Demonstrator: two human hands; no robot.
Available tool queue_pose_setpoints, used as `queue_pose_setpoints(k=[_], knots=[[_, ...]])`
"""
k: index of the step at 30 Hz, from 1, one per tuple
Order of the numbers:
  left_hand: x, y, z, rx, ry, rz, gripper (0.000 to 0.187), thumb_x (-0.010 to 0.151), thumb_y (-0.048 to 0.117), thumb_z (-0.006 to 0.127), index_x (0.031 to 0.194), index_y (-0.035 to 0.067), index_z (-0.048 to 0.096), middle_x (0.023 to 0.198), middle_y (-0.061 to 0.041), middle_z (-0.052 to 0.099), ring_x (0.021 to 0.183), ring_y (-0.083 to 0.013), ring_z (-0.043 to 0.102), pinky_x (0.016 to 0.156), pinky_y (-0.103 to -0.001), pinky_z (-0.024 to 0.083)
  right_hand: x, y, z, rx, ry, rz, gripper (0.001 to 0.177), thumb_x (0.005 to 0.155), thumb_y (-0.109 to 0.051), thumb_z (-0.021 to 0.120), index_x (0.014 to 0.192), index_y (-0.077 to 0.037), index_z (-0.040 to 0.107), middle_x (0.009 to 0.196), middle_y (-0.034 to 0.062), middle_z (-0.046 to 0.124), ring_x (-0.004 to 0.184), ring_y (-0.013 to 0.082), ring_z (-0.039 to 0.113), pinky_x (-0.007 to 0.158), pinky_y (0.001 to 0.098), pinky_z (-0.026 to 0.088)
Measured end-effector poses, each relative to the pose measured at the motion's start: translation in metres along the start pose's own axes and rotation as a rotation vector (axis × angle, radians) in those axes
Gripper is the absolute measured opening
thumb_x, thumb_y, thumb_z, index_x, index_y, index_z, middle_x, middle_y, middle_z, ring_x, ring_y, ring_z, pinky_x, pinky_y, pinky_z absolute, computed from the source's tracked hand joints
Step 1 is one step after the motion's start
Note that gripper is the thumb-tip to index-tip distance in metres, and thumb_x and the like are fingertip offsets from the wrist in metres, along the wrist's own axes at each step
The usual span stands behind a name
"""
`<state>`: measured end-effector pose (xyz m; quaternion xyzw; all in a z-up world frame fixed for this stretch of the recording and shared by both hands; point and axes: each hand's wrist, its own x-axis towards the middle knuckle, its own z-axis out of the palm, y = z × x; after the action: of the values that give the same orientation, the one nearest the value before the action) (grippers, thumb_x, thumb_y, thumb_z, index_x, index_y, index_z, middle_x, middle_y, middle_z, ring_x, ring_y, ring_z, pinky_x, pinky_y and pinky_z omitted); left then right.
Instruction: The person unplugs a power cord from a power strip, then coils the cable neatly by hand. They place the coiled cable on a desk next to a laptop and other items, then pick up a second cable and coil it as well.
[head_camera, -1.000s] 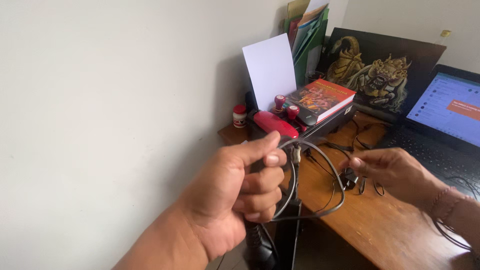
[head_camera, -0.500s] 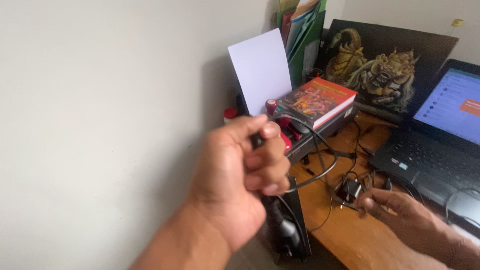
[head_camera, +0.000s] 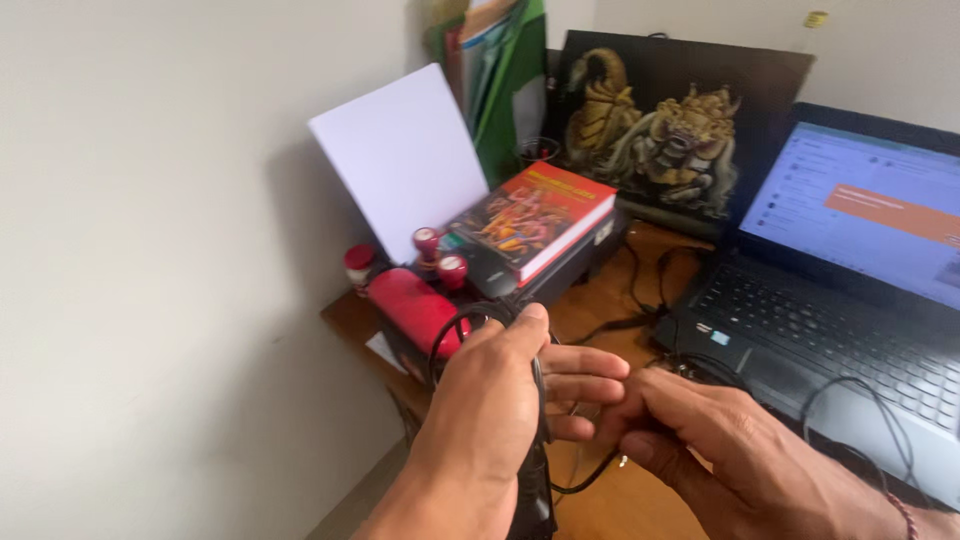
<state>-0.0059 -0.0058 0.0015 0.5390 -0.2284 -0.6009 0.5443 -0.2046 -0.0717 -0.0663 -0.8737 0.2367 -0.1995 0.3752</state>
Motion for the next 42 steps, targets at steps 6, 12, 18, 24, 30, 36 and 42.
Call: queue_pose_setpoints(k=[6,12,18,24,30,36,42], knots=[[0.023,0.003,0.03,0.141,0.01,-0.098,0.041,0.107,0.031,0.04,0.118,-0.006,0.052,0.1,-0.021,0.08,0.077,-0.0145,0.072,0.065,-0.032,0.06,-0.011,-0.003,-0.025,0.073,0.161,0.035,0.015,0.089,-0.014,0.077,0.096,-0.011,0.064,0.088,-0.0005,0.068,0.081,0.0122,0.067,0.073,0.028,0.061],[0.04,-0.013,0.05,0.287,-0.264,-0.214,0.041,0.105,0.033,0.036,0.103,0.004,0.065,0.077,-0.015,0.074,0.05,-0.0234,0.062,0.047,-0.033,0.046,-0.003,0.014,-0.041,0.057,0.453,0.012,0.027,0.085,-0.01,0.087,0.092,-0.007,0.061,0.093,0.0004,0.07,0.079,0.0057,0.06,0.064,0.0235,0.059],[0.046,-0.01,0.049,0.139,-0.294,-0.304,0.045,0.102,0.052,0.047,0.083,0.011,0.052,0.052,0.005,0.035,0.038,-0.0075,0.029,0.041,-0.027,0.031,0.012,0.054,-0.054,0.383,0.345,0.192,0.02,0.09,-0.01,0.077,0.105,-0.001,0.068,0.091,0.007,0.07,0.083,0.011,0.063,0.071,0.0303,0.061],[0.053,-0.003,0.045,0.176,-0.218,-0.204,0.033,0.098,0.038,0.058,0.077,0.015,0.047,0.052,0.008,0.032,0.039,-0.0061,0.026,0.04,-0.028,0.027,0.014,0.098,-0.05,0.563,0.189,0.263,0.028,0.1,-0.025,0.067,0.11,0.0,0.07,0.094,0.006,0.073,0.088,0.0115,0.063,0.076,0.032,0.059],[0.065,0.012,0.044,0.167,-0.208,-0.175,0.035,0.096,0.036,0.057,0.07,0.016,0.044,0.049,0.007,0.028,0.037,-0.0082,0.023,0.038,-0.03,0.023,0.02,0.116,-0.05,0.557,0.148,0.337,0.033,0.1,-0.03,0.064,0.108,0.001,0.071,0.088,0.0064,0.068,0.084,0.0138,0.06,0.075,0.0352,0.057],[0.084,0.028,0.061,0.21,-0.17,-0.274,0.035,0.094,0.036,0.059,0.07,0.016,0.043,0.05,0.007,0.025,0.039,-0.0089,0.021,0.04,-0.03,0.02,0.04,0.125,-0.071,0.383,0.258,0.41,0.042,0.097,-0.041,0.055,0.102,-0.003,0.074,0.09,0.0044,0.075,0.089,0.0122,0.071,0.085,0.0325,0.059],[0.105,0.031,0.086,0.207,-0.123,-0.252,0.032,0.094,0.033,0.059,0.072,0.014,0.047,0.051,0.006,0.028,0.04,-0.0102,0.022,0.043,-0.031,0.024,0.062,0.161,-0.094,-0.15,0.127,0.739,0.031,0.095,-0.042,0.065,0.107,-0.015,0.075,0.094,0.0053,0.08,0.088,0.0187,0.076,0.083,0.0368,0.059]])
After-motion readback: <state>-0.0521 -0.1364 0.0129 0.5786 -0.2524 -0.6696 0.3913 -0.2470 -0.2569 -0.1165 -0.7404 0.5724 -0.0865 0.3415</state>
